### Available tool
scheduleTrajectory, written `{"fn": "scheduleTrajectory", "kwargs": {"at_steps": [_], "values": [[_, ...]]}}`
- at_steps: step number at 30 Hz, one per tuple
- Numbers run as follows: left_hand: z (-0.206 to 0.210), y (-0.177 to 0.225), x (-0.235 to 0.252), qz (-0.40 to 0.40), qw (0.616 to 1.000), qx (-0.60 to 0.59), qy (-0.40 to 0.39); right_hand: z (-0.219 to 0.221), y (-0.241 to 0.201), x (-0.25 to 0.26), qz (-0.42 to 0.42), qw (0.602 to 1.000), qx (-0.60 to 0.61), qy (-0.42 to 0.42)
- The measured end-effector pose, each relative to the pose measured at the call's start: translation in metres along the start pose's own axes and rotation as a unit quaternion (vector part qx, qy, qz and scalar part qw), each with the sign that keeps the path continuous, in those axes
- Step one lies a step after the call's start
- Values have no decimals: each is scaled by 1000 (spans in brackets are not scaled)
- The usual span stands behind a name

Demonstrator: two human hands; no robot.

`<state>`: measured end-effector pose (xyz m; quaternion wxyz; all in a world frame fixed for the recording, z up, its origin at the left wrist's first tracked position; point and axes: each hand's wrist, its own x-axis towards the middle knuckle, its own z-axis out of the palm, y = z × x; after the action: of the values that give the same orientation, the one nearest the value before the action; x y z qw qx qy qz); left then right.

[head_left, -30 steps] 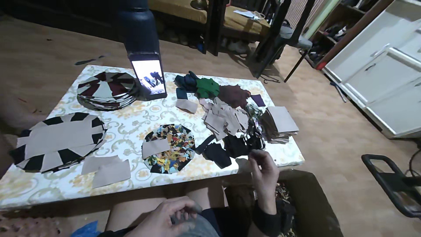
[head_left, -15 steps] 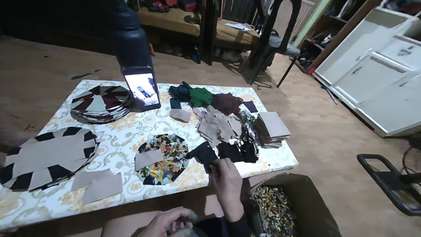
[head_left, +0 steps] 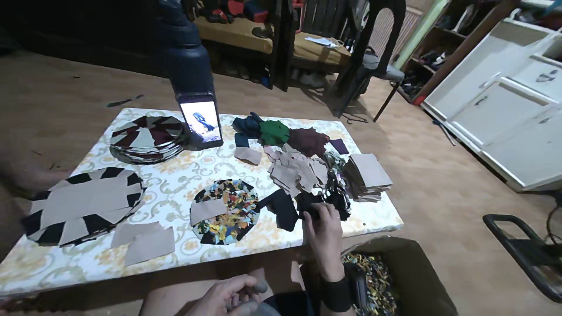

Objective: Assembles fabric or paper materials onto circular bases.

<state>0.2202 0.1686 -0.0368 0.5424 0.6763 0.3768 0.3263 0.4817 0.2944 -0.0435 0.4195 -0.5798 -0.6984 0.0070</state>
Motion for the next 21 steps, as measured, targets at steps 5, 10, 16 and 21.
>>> {"fn": "scheduleTrajectory", "kwargs": {"at_steps": [5, 10, 16, 21], "values": [[3, 4, 1, 2, 1000, 0, -13, -2, 2, 3, 7, 1000, 7, 0], [1, 0, -5, 3, 1000, 11, 10, -9, 12, 8, 47, 998, 49, 8], [-1, 2, -8, -6, 1000, 15, 10, -13, 16, 11, 83, 992, 91, -13], [-1, 4, -6, 0, 1000, 9, 6, -10, 1, 12, 60, 997, 7, -57]]}}
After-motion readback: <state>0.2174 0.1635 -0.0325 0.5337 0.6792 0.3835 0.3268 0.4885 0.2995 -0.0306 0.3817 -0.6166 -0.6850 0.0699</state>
